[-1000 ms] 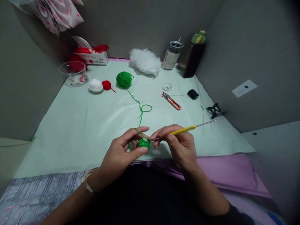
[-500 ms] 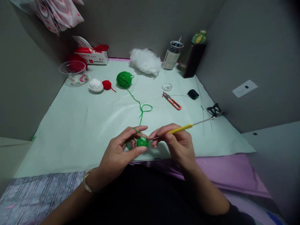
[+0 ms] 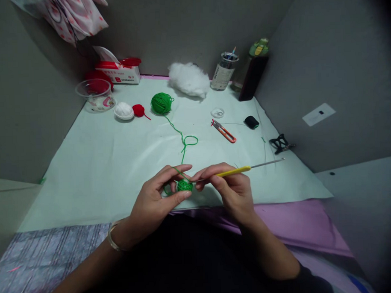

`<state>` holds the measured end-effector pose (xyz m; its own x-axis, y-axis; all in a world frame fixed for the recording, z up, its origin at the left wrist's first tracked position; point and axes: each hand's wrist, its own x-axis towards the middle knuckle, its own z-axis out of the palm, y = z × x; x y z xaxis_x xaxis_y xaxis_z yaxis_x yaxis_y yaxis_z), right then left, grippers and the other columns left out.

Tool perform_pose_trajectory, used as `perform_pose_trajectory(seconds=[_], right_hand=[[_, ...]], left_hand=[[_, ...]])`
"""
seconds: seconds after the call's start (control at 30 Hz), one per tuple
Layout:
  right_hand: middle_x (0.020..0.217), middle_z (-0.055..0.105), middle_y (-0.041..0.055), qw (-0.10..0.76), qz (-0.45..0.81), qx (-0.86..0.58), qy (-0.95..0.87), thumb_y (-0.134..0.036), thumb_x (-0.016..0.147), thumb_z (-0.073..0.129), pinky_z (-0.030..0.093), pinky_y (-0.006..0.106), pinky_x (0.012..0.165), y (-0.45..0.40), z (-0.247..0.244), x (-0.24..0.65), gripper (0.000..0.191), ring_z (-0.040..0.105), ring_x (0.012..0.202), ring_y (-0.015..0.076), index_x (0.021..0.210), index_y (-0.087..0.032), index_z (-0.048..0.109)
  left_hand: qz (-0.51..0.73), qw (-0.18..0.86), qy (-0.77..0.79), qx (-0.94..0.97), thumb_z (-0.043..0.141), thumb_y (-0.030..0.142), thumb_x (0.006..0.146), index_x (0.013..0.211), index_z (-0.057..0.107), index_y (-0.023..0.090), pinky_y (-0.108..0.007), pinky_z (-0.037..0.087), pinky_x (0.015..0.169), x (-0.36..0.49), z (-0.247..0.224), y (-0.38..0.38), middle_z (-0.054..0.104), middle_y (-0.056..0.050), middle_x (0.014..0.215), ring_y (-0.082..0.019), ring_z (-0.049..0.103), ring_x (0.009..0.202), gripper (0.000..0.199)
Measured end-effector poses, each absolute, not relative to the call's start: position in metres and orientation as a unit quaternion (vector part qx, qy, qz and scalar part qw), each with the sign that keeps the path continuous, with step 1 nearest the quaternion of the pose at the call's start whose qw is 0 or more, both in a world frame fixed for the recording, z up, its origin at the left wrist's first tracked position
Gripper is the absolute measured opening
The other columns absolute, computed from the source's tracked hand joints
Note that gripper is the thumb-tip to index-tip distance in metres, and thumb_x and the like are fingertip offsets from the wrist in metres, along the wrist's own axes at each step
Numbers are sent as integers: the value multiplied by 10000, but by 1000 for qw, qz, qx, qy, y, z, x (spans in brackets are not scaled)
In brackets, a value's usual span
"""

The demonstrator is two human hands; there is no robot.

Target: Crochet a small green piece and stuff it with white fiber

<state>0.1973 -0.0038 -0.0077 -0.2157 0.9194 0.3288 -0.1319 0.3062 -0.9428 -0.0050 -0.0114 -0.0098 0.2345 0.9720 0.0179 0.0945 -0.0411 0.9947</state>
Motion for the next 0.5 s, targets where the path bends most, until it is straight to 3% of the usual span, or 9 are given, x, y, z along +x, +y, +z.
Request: perform_pose_trajectory(seconds=[0.3, 0.5], right_hand=[[950, 785, 25, 470, 368, -319, -736, -144, 1029, 586, 617, 276, 792, -3, -2, 203, 183, 748, 877, 136, 1081, -223, 743], [1167, 790, 143, 484, 85, -289, -822, -80, 967, 643, 668, 356, 856, -11, -15, 190, 282, 766, 1057, 231, 1217, -188, 714]], left_hand=[[422, 465, 452, 634, 765, 213, 864, 1342, 715, 188, -322, 554, 854, -6, -8, -13, 714, -59, 1006, -173, 658, 901, 482], [486, 412, 460, 618, 738, 209, 901, 1346, 713, 224, -292, 550, 850, 1, -10, -18, 704, -38, 1010, -156, 644, 876, 446]])
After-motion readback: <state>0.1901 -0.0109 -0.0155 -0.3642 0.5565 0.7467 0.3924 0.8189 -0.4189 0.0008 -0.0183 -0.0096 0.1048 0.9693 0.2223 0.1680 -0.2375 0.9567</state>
